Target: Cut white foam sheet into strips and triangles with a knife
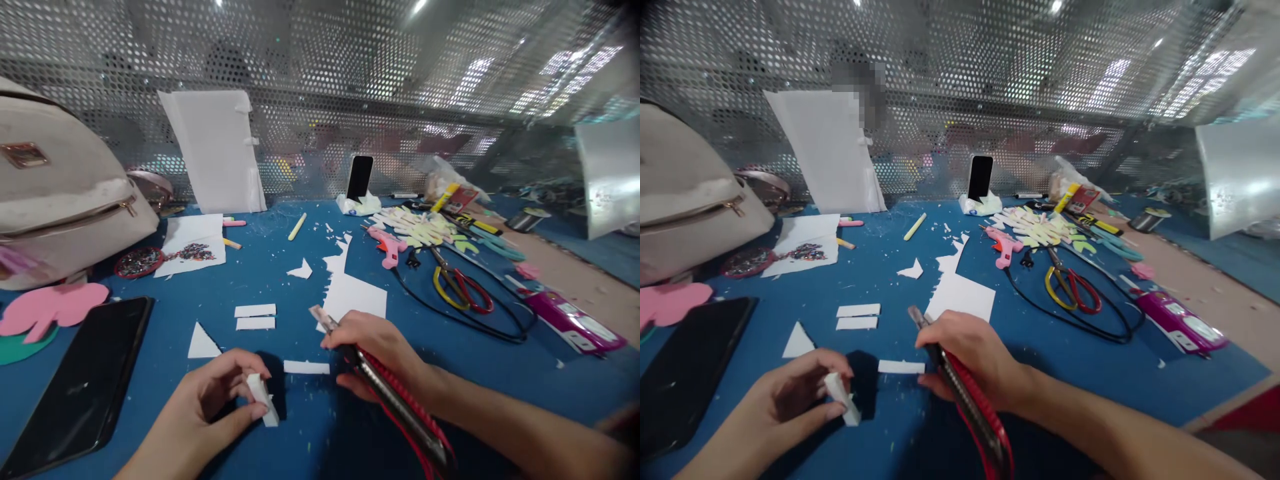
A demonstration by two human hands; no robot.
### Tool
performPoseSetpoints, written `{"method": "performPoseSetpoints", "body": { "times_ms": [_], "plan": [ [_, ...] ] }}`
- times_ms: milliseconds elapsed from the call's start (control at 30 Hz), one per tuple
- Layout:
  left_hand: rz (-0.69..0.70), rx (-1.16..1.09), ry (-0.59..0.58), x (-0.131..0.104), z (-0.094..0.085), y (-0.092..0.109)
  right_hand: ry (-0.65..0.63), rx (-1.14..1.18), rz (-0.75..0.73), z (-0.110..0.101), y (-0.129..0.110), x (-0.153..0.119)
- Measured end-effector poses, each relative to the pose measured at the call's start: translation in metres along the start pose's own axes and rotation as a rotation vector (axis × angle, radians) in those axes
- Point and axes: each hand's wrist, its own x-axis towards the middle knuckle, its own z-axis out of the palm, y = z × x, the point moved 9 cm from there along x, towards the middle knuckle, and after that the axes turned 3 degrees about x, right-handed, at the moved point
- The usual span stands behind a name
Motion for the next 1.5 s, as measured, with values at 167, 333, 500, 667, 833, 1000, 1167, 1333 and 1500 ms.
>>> {"method": "performPoseSetpoints", "body": {
  "times_ms": [167, 333, 500, 667, 833, 1000, 1167, 1333, 1500],
  "plan": [
    [0.028, -0.023, -0.039, 0.003, -0.003, -0.005, -0.155, -0.376, 0.033, -0.019, 0.023, 0.011],
    [0.102, 0.041, -0.044, 0.0, -0.004, 0.002, -0.262, -0.398, 0.078, -0.042, 0.048, 0.01],
    [0.144, 0.067, -0.068, -0.004, 0.001, 0.012, -0.309, -0.428, 0.112, -0.053, 0.059, 0.01],
    [0.211, 0.046, -0.067, -0.003, -0.001, 0.017, -0.161, -0.111, 0.218, -0.055, 0.011, 0.031],
    [0.212, 0.045, -0.068, -0.001, 0.0, 0.016, -0.216, 0.49, 0.291, 0.011, -0.038, 0.046],
    [0.226, 0.06, -0.085, 0.002, -0.001, 0.015, -0.199, 0.667, 0.27, 0.056, -0.033, 0.052],
    [0.239, 0.075, -0.091, 0.0, 0.0, 0.014, -0.223, 0.748, 0.322, 0.064, -0.023, 0.052],
    [0.319, 0.184, -0.108, -0.004, 0.005, 0.025, -0.248, 0.734, 0.3, 0.064, -0.024, 0.052],
    [0.485, 0.435, -0.07, -0.012, 0.005, 0.044, -0.281, 0.67, 0.274, 0.065, -0.026, 0.052]
  ]
}}
